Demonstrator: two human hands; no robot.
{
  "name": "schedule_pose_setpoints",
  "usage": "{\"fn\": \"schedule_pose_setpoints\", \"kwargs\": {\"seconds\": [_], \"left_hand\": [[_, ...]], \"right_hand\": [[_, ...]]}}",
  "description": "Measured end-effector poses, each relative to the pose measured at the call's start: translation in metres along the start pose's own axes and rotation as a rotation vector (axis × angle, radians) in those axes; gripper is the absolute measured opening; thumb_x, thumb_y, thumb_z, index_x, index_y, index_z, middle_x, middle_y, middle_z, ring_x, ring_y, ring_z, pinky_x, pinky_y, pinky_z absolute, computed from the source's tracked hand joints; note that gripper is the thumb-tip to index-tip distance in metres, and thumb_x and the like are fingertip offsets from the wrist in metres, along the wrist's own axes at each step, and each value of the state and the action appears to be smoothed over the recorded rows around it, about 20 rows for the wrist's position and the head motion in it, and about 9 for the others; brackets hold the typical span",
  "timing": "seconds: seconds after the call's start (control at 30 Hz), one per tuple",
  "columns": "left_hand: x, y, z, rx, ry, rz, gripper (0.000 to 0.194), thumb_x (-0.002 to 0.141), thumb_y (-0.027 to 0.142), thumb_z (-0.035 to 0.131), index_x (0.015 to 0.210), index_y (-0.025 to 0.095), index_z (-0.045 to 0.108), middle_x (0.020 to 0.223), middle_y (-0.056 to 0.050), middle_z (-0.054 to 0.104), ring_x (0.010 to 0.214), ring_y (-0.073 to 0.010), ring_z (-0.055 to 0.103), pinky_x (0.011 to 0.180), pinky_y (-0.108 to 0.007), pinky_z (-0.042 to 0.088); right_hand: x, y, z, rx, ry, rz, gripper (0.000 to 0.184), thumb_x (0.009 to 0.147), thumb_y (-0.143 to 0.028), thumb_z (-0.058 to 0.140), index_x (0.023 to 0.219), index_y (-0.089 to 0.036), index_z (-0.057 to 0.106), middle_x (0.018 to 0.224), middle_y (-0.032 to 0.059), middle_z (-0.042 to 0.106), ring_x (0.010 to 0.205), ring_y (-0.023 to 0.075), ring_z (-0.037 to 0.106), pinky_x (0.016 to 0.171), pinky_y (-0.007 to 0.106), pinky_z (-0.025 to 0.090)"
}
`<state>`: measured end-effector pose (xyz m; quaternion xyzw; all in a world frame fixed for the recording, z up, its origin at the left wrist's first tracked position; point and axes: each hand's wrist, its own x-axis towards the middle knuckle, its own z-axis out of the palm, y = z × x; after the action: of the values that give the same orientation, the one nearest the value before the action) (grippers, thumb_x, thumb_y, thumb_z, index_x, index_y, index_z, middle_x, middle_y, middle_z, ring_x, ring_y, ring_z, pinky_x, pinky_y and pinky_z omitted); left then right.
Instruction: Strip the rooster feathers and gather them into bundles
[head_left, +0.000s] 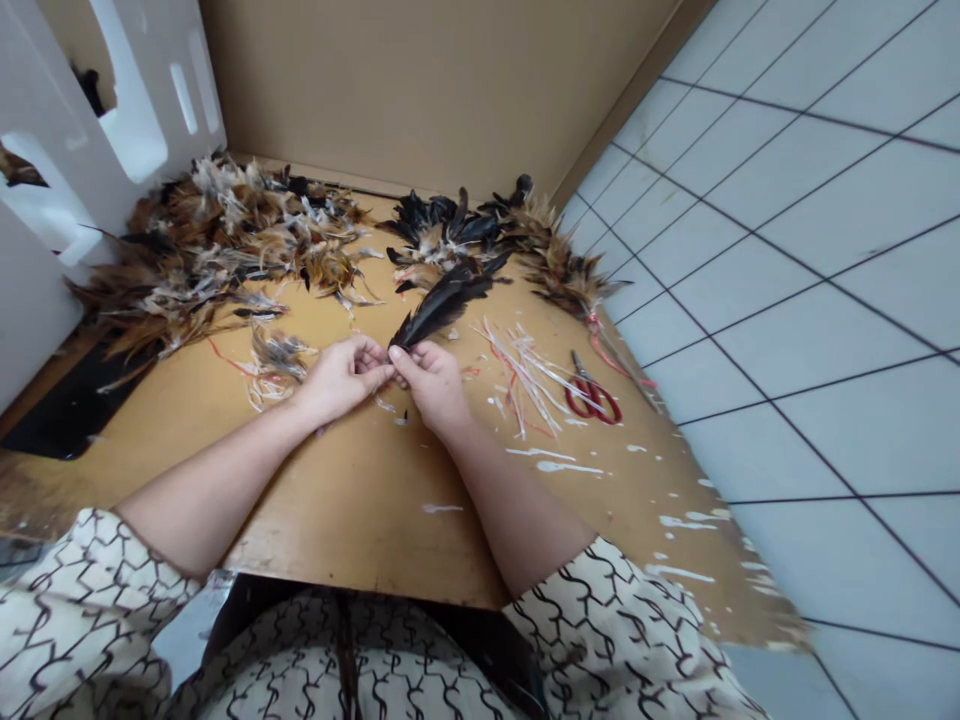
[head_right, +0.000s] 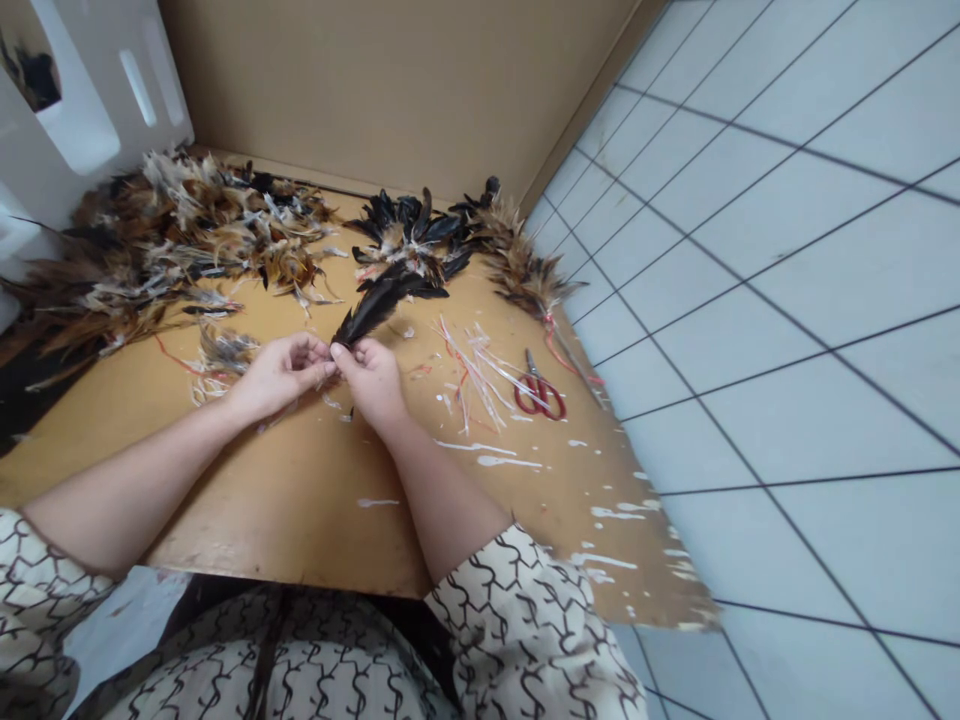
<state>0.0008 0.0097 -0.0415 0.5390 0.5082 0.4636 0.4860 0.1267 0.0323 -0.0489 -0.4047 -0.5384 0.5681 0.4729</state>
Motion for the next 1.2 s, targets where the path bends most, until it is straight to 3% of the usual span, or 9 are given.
{"fn": "schedule_pose_setpoints", "kwargs": {"seconds": [0.13,0.33,0.43,0.57,0.7,0.87,1.0,1.2], "left_hand": [[-0.001,0.002,0.000,0.098,-0.029,-0.022,0.014,0.068,0.027,0.064,0.063,0.015,0.056,0.054,0.003,0.057,0.050,-0.0084,0.048,0.051,-0.021,0.037],[-0.002,0.003,-0.002,0.326,-0.036,0.098,0.021,0.072,0.022,0.057,0.053,0.016,0.051,0.045,0.006,0.042,0.046,-0.0067,0.035,0.048,-0.021,0.028],[-0.003,0.007,-0.003,0.221,-0.083,0.051,0.020,0.071,0.018,0.057,0.052,0.016,0.050,0.044,0.006,0.044,0.045,-0.0068,0.037,0.047,-0.020,0.029],[-0.005,0.016,-0.005,-0.087,-0.190,-0.078,0.017,0.069,0.017,0.060,0.053,0.016,0.053,0.045,0.004,0.050,0.042,-0.0074,0.044,0.048,-0.021,0.038],[-0.004,0.016,-0.004,-0.170,-0.116,-0.112,0.017,0.065,0.016,0.066,0.053,0.015,0.055,0.044,0.004,0.052,0.039,-0.0062,0.044,0.044,-0.019,0.035],[0.000,0.012,-0.004,-0.177,0.016,-0.182,0.017,0.064,0.017,0.068,0.054,0.015,0.054,0.043,0.004,0.052,0.038,-0.0058,0.043,0.043,-0.018,0.033],[0.000,0.013,-0.003,-0.170,0.048,-0.194,0.017,0.063,0.016,0.067,0.054,0.015,0.053,0.042,0.005,0.051,0.039,-0.0060,0.044,0.045,-0.018,0.035],[-0.003,0.014,0.001,-0.071,0.053,-0.150,0.017,0.063,0.016,0.065,0.053,0.016,0.052,0.039,0.006,0.047,0.036,-0.0050,0.036,0.040,-0.018,0.027]], "right_hand": [[0.000,-0.003,0.000,-0.008,0.021,0.004,0.040,0.056,-0.054,0.071,0.057,-0.020,0.050,0.049,-0.0059,0.049,0.044,0.0061,0.041,0.047,0.023,0.038],[0.000,0.000,0.000,0.017,0.061,0.014,0.038,0.055,-0.051,0.072,0.056,-0.020,0.050,0.049,-0.0055,0.051,0.046,0.0067,0.045,0.052,0.024,0.042],[0.001,0.000,-0.001,0.009,0.058,0.023,0.038,0.054,-0.050,0.072,0.055,-0.019,0.050,0.049,-0.0051,0.052,0.046,0.0072,0.045,0.052,0.025,0.043],[-0.001,-0.006,-0.004,-0.044,0.014,0.003,0.036,0.057,-0.051,0.071,0.056,-0.019,0.053,0.051,-0.0040,0.053,0.048,0.0085,0.047,0.053,0.026,0.043],[0.001,-0.009,-0.008,-0.099,0.013,-0.008,0.041,0.062,-0.058,0.065,0.055,-0.020,0.051,0.051,-0.0031,0.052,0.048,0.0083,0.045,0.052,0.025,0.041],[0.005,-0.005,-0.012,-0.078,0.117,-0.043,0.043,0.066,-0.062,0.059,0.064,-0.020,0.053,0.054,-0.0039,0.050,0.048,0.0075,0.041,0.050,0.023,0.035],[0.002,-0.005,-0.010,-0.088,0.140,-0.103,0.039,0.063,-0.056,0.066,0.068,-0.020,0.052,0.057,-0.0055,0.050,0.052,0.0075,0.042,0.055,0.023,0.037],[0.000,-0.006,-0.007,-0.168,0.173,-0.131,0.040,0.064,-0.056,0.065,0.065,-0.021,0.045,0.059,-0.0060,0.045,0.056,0.0082,0.041,0.058,0.024,0.037]]}}
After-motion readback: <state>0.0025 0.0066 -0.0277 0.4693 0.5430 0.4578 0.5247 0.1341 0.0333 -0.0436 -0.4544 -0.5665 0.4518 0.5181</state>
